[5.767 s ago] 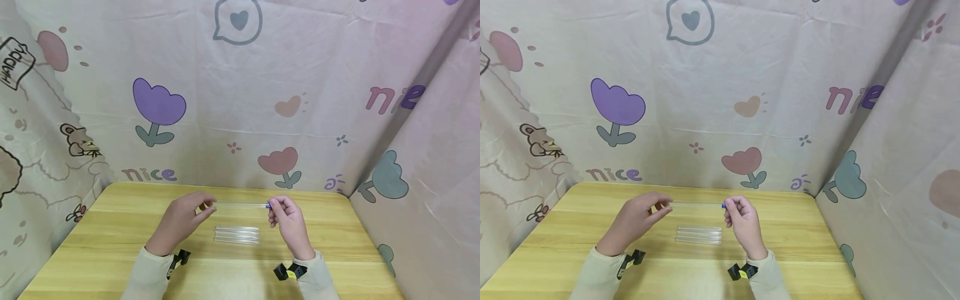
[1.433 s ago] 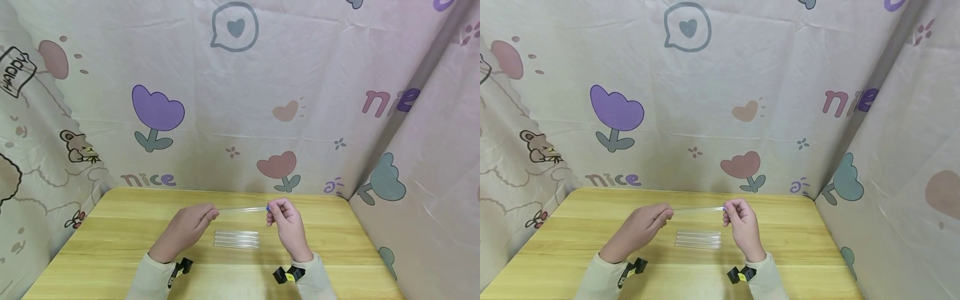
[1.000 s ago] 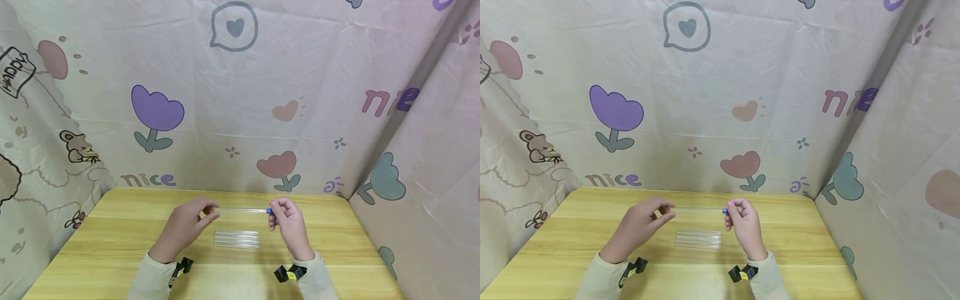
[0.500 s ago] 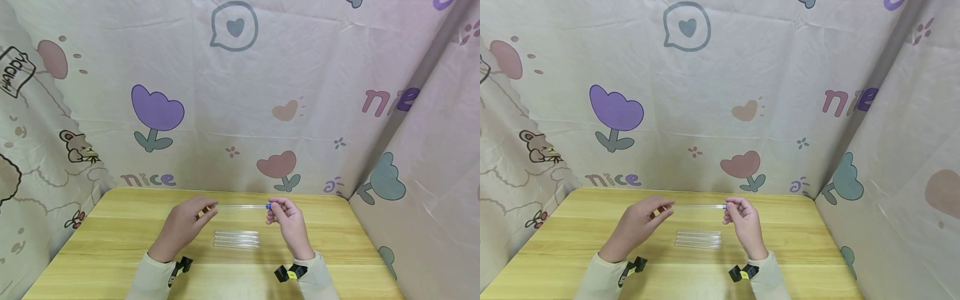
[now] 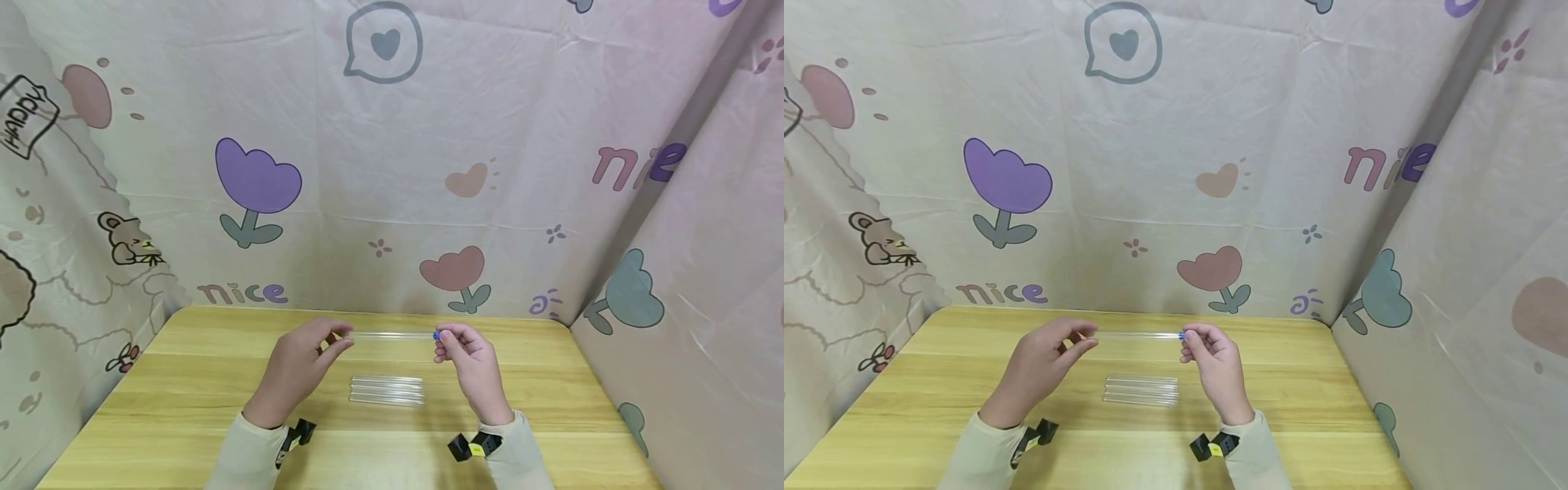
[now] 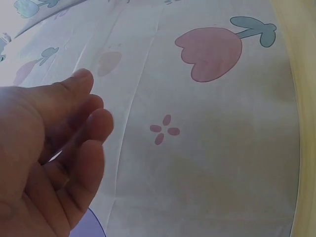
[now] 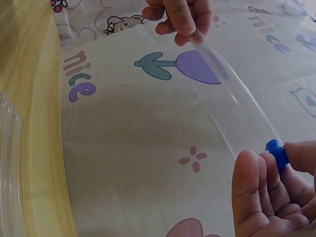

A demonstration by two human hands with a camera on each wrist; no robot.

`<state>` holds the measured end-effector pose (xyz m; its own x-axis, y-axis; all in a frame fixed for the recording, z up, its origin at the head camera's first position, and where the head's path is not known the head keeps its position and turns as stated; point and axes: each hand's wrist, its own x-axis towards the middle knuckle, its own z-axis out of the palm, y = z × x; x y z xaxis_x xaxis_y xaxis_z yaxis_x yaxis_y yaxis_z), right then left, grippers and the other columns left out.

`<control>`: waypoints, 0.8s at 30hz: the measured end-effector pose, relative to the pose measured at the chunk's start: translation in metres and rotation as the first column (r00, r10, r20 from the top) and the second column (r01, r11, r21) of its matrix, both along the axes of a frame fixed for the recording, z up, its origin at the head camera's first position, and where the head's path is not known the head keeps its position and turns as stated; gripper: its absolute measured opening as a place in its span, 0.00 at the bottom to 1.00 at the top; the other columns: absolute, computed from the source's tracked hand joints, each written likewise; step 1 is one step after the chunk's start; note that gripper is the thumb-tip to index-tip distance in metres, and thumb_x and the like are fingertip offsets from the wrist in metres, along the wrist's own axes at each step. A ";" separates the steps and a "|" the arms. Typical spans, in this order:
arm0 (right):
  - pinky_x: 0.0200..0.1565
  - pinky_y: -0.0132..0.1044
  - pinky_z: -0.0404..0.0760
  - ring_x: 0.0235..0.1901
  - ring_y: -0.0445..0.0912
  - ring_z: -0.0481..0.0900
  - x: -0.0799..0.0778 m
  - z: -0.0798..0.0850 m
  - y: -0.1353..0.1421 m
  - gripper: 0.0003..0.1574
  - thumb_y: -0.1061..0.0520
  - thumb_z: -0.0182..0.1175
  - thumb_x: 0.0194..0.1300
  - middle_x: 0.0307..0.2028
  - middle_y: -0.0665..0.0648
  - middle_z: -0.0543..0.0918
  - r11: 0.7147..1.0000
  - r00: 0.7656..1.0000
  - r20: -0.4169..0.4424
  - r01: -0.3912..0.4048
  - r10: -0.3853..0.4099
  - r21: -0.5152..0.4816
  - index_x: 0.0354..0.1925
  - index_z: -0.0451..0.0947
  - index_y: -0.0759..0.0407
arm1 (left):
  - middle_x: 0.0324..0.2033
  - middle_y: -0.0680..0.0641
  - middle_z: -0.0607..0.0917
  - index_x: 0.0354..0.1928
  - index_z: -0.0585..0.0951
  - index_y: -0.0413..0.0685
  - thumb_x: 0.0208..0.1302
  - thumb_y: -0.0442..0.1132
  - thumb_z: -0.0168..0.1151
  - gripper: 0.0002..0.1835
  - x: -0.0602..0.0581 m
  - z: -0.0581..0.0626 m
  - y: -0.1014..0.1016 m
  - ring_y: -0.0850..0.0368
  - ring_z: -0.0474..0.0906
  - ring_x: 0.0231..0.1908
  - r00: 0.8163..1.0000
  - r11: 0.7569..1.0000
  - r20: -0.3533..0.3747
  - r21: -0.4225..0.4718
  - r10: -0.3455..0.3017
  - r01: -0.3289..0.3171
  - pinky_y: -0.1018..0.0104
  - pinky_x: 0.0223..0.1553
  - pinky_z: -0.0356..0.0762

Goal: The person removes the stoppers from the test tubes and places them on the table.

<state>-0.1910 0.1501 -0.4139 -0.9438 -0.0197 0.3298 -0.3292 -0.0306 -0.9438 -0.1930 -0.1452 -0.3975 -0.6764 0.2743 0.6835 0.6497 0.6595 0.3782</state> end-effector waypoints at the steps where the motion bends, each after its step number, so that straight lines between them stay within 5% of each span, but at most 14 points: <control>1: 0.40 0.37 0.87 0.36 0.44 0.83 0.000 0.000 0.000 0.15 0.61 0.58 0.77 0.38 0.54 0.83 1.000 1.000 -0.001 0.001 -0.001 0.001 0.52 0.78 0.74 | 0.39 0.56 0.89 0.47 0.86 0.52 0.64 0.41 0.74 0.11 0.000 0.000 0.000 0.67 0.81 0.34 1.000 1.000 -0.003 0.001 0.001 -0.001 0.73 0.30 0.79; 24: 0.40 0.36 0.87 0.35 0.43 0.82 0.000 -0.002 -0.001 0.16 0.61 0.57 0.78 0.38 0.58 0.82 1.000 0.999 -0.038 -0.006 0.006 -0.005 0.51 0.76 0.77 | 0.38 0.59 0.85 0.47 0.85 0.52 0.67 0.41 0.71 0.09 0.000 -0.001 0.000 0.68 0.78 0.34 1.000 1.000 0.023 -0.003 -0.007 0.007 0.72 0.30 0.78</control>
